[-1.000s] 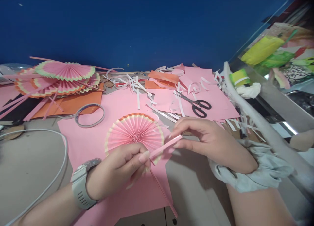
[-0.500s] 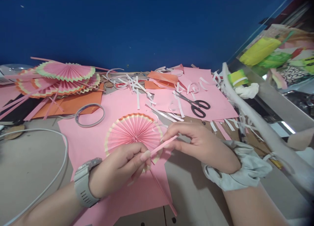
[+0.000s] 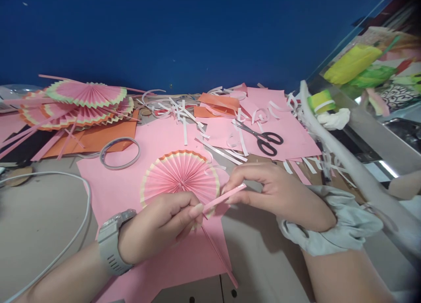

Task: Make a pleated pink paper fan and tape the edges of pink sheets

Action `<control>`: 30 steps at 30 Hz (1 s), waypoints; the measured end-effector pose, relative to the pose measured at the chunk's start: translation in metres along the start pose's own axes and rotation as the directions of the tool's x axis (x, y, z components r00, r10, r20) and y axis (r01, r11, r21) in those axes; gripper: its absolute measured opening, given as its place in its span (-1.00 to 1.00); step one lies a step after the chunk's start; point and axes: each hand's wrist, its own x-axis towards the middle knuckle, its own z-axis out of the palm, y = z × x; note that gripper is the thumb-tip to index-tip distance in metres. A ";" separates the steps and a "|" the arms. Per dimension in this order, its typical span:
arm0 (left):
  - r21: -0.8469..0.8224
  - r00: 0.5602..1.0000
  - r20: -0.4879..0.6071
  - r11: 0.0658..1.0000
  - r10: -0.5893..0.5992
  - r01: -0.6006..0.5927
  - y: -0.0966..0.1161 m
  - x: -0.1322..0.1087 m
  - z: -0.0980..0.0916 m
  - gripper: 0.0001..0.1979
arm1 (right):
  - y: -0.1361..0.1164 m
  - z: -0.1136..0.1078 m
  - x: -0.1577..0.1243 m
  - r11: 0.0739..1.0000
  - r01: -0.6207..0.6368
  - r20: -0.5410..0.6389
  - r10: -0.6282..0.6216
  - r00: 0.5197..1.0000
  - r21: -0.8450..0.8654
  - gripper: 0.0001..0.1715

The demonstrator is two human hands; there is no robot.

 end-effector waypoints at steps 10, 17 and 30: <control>-0.117 0.999 0.043 0.993 0.007 -0.002 0.000 -0.002 0.001 -0.65 | 0.003 -0.005 -0.004 0.994 0.072 -0.082 -0.066 0.994 0.076 -0.93; -0.166 0.997 0.071 0.986 0.001 0.011 0.003 -0.003 0.001 -0.65 | 0.002 -0.005 -0.004 0.980 0.110 -0.136 -0.087 0.987 0.168 -0.95; -0.249 1.000 0.027 0.968 0.015 -0.007 0.003 -0.003 0.004 -0.66 | 0.017 -0.001 -0.005 0.829 0.254 -0.475 0.016 0.880 0.498 -0.83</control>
